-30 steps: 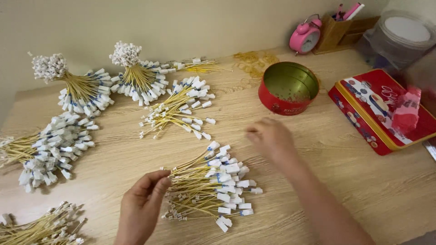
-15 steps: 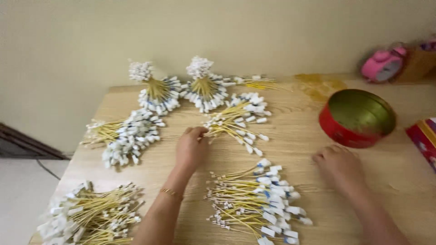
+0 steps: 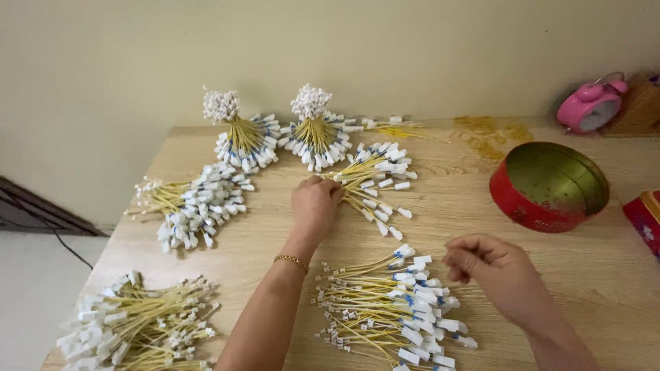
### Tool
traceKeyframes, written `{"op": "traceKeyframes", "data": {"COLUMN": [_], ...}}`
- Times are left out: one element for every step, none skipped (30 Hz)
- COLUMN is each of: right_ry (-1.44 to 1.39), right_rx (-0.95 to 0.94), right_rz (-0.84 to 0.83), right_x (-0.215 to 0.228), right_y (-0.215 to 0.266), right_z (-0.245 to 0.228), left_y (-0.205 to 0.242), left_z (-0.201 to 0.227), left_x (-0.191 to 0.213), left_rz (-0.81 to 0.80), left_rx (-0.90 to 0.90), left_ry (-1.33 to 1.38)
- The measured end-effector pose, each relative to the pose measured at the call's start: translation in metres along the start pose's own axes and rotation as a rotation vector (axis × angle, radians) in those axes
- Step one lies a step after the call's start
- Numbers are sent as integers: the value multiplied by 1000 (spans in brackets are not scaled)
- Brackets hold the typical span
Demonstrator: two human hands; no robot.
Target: Sorting and inspecting individual electronic wires from bundles at a desk.
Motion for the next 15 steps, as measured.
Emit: {"op": "traceKeyframes", "data": {"right_ry": [-3,-70,-136,-138,-168,-199,-201,-213,-224,-224,-250,-274,-272,-290,-308], "right_rx": [7,-9,-23,-18,9,30,30,40,50,50,33,16,17,21,26], "right_rz": [7,-55,-118,-113,-150,-190,-188,-203,-218,-216,-215,-214,-211,-205,-198], "right_x": [-3,-12,-21,-22,-27,-33,-35,-38,-41,-43,-45,-47,-50,-52,-54], "right_y": [2,2,3,5,7,12,14,18,22,24,26,28,30,32,34], "right_z": [2,6,9,4,-4,-9,-13,-18,-24,-26,-26,-28,-30,-31,-32], "left_y": [0,-1,-2,-2,-3,1,2,5,8,12,17,21,29,40,53], "left_z": [-1,-1,-1,4,8,12,21,25,29,37,41,45,48,38,31], "left_x": [-1,-1,0,7,13,19,29,42,55,62,71,81,83,73,61], "left_rz": [3,24,46,49,51,48,47,81,115,114,142,170,170,104,36], "left_rx": [-10,-17,-25,-32,-38,-39,-41,7,56,55,79,104,103,247,393], "left_ry": [0,-8,-17,-16,15,44,43,149,255,257,375,494,497,618,737]}}
Point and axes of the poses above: each hand's wrist, its own y-axis away from the middle knuckle, its own x-axis out of the back of the hand, z = x × y, the point moved 10 cm from there along -y, towards the middle knuckle, and after that the axes turned 5 degrees about y, right-handed, at the moved point
